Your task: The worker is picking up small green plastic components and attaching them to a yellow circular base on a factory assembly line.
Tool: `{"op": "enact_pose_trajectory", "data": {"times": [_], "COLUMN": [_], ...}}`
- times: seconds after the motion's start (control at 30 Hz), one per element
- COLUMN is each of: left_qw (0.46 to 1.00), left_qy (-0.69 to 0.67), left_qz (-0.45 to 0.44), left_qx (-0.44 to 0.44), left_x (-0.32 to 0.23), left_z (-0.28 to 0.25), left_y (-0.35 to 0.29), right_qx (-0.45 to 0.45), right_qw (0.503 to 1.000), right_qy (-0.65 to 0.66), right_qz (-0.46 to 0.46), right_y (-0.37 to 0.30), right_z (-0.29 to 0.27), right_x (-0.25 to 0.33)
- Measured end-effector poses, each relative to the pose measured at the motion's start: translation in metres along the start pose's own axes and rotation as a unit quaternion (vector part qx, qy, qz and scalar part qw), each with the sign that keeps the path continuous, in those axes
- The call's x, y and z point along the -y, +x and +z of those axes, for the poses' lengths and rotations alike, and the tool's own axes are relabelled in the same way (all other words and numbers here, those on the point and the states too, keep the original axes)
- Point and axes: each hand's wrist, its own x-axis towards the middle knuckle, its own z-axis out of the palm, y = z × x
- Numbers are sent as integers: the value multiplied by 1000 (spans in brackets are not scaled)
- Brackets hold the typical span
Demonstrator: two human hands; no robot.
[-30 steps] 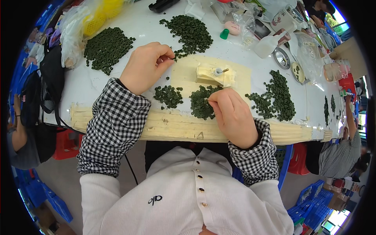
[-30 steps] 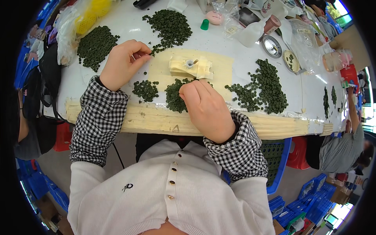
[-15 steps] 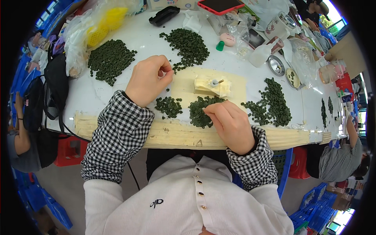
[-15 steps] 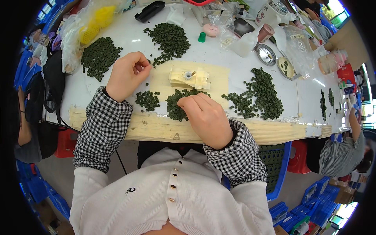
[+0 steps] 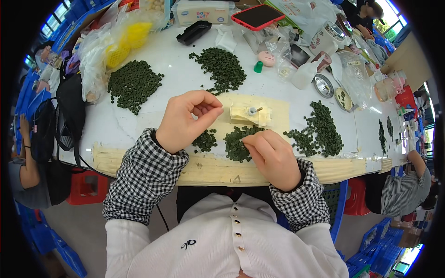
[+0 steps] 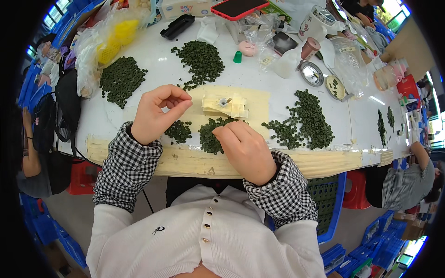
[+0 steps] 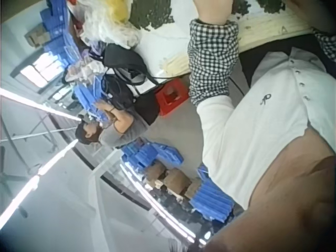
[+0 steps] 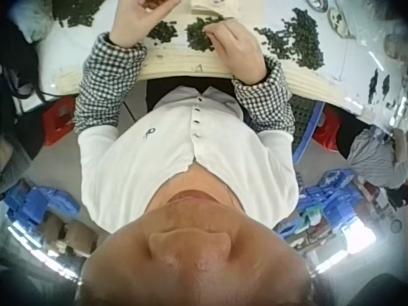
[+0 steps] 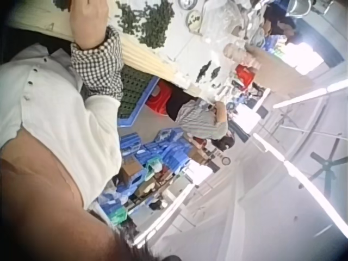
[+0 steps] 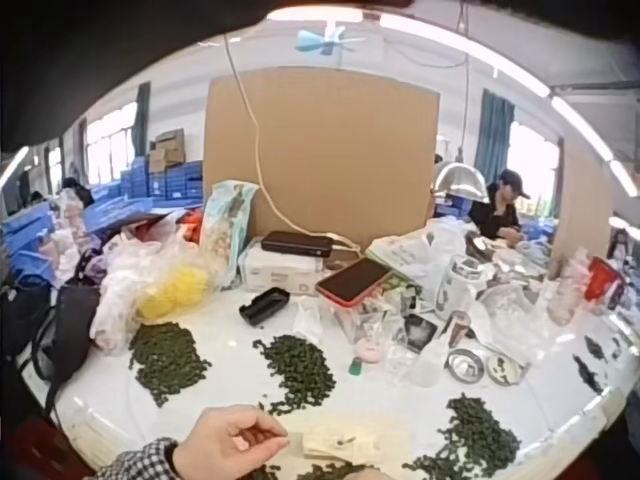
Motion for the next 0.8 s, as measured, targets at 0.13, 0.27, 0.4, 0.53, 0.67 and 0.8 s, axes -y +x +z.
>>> {"op": "enact_pose_trajectory", "data": {"times": [0.13,0.27,0.4,0.53,0.67,0.8], "left_qw": [994,961,948,935,925,918], "left_qy": [-88,-242,-255,-291,-324,-349], "left_qz": [-43,-93,-129,-131,-126,-122], "left_qx": [48,95,139,156,152,142], "left_x": [-4,-7,-10,-10,-11,-12], "left_z": [3,5,3,4,7,9], "left_y": [-4,-5,-6,-8,-9,-10], "right_qx": [22,25,25,-6,-38,-76], "right_qw": [1000,1000,1000,998,980,937], "right_qy": [-3,-9,10,56,167,283], "right_qz": [-4,-8,-15,19,102,188], "right_y": [-2,-2,-5,2,12,17], "right_z": [-6,-8,-7,-11,-18,-14], "right_x": [0,2,-3,1,10,13]}}
